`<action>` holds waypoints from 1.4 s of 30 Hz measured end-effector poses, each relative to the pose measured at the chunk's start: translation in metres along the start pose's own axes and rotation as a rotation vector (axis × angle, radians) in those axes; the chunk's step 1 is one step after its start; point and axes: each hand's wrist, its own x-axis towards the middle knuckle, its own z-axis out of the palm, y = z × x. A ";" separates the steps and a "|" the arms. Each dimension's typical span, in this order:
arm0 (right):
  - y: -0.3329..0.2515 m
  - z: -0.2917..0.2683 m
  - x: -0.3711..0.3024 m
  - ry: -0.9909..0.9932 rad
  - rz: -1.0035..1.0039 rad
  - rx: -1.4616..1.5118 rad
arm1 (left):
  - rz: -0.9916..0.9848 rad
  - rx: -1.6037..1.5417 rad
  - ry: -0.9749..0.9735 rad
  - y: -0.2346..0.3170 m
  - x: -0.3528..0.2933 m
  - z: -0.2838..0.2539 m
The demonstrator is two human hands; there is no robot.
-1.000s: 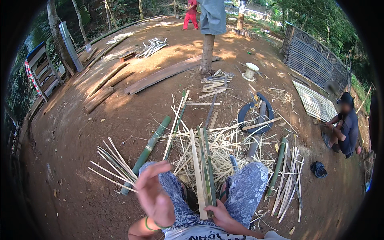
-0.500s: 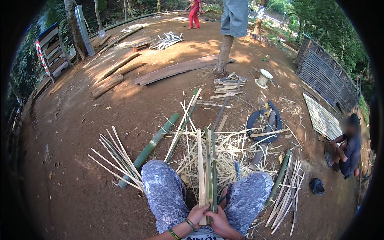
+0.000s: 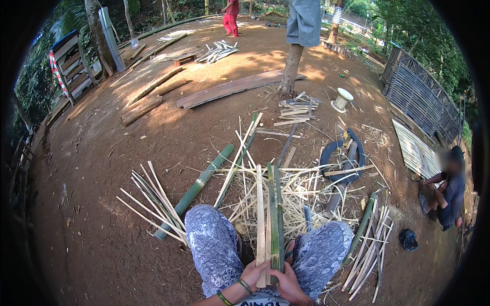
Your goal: The person sits on the ground and uses a machete to split green bamboo stalks into thin strips. They repeatedly position the bamboo, strike it with the blade, and separate the resulting strips, accumulating a pile of processed material.
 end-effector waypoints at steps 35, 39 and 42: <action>-0.024 0.009 -0.004 -0.040 -0.014 -0.008 | -0.037 -0.128 -0.004 0.018 -0.006 0.004; -0.022 0.011 -0.006 -0.048 -0.033 -0.092 | -0.008 -0.060 -0.021 0.013 -0.003 0.002; -0.021 0.012 -0.005 -0.044 -0.023 -0.068 | 0.006 -0.053 0.000 0.012 -0.003 0.004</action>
